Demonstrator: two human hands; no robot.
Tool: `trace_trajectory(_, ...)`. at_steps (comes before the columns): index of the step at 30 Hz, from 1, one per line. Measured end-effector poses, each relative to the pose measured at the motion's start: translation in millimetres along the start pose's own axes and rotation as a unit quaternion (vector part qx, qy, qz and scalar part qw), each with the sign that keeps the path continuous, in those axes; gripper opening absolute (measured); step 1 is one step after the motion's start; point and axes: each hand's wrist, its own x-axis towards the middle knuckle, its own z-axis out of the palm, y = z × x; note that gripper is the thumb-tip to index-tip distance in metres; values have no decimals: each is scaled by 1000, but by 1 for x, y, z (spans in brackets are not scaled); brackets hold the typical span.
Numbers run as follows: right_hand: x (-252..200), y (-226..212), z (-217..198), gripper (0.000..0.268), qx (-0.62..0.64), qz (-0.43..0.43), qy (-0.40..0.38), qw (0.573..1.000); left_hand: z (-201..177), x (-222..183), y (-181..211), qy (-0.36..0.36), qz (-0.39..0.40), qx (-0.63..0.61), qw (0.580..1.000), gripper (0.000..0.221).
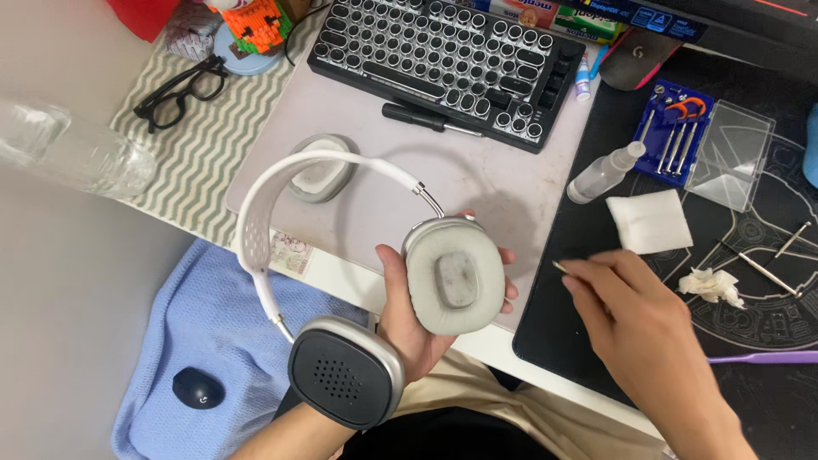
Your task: The person pokes a small tool into a hole on the side of the headphones to release the headband from the ear cup, then pulls the two pieces apart.
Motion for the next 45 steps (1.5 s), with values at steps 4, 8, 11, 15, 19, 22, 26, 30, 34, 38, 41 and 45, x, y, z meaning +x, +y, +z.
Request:
trace_trajectory(4,-14,13,-23,18,-48,31,18,998,-16,7,-7,31,17,22,999,102)
trace_trajectory(8,-17,61,-64,15,-82,103,46,990,-30,12,-3,15,-53,48,997,106)
trace_trajectory(11,-17,97,-89,22,-241,217,14,946,-30,9,0,-29,-57,82,995,110)
trace_trajectory(15,-2,121,-99,17,-74,221,24,972,-28,11,-2,-32,-43,96,994,99)
trace_trajectory(19,6,160,-83,14,-83,130,22,988,-5,17,1,171,-70,177,967,101)
trace_trajectory(22,25,160,-76,16,-46,154,51,986,31,20,3,259,-71,210,940,92)
trace_trajectory(26,35,154,-62,15,-22,89,70,993,20,28,-4,348,-72,163,921,66)
trace_trajectory(30,21,61,-57,21,49,193,32,980,3,23,-6,289,-17,218,932,71)
trace_trajectory(34,-26,-4,-12,66,130,92,-26,987,-7,22,-15,181,17,289,940,78)
trace_trajectory(38,-19,-26,13,73,126,-48,-7,991,5,17,-19,137,64,362,920,76)
trace_trajectory(41,-8,-22,24,81,165,14,-38,986,24,11,-19,186,32,339,922,67)
trace_trajectory(45,-4,-13,30,58,174,59,-52,982,39,7,-8,178,-8,421,889,73)
